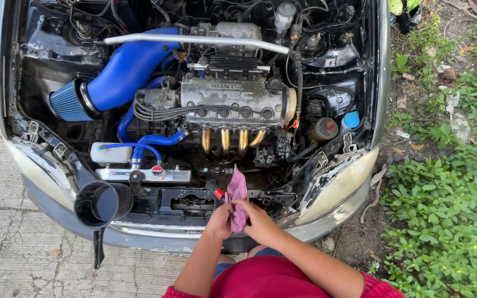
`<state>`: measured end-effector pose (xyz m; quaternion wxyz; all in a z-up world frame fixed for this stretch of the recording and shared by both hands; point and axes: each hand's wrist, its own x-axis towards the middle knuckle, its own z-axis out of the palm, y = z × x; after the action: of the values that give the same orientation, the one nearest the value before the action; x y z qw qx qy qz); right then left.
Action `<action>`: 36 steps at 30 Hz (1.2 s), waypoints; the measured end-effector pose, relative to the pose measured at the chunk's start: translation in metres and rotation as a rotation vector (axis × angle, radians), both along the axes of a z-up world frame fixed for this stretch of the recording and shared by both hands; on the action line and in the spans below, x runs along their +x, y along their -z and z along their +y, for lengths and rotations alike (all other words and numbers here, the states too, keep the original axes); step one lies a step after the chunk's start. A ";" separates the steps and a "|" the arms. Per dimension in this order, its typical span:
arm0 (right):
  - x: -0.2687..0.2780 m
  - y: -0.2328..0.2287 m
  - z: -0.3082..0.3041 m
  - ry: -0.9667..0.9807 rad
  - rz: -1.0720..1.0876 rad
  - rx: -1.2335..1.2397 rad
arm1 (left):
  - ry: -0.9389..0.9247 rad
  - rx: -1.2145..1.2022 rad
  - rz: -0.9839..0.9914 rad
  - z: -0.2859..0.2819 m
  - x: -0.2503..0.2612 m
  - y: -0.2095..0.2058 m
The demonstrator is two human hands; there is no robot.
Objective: The person cleans the engine bay of a car using a brush and a pink cloth. They scrub various components, including the engine cover and hoses, then wipe the surfaces. Finally, they clean the underside of the car's hood.
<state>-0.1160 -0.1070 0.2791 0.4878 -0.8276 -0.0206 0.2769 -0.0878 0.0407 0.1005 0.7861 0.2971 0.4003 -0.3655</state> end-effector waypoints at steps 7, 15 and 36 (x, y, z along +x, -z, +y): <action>0.001 0.035 -0.031 -0.247 -0.015 -0.132 | 0.115 -0.109 0.044 0.017 -0.013 -0.010; 0.014 0.026 -0.095 -0.201 0.121 -0.447 | 0.023 -0.181 0.013 0.051 -0.037 -0.062; -0.033 0.029 -0.069 0.449 0.079 0.291 | 0.140 0.570 -0.103 0.072 0.006 -0.064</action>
<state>-0.1494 -0.1759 0.2496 0.6514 -0.7211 0.1427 0.1880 -0.0815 0.1131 0.1649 0.6633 0.5509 0.4247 -0.2760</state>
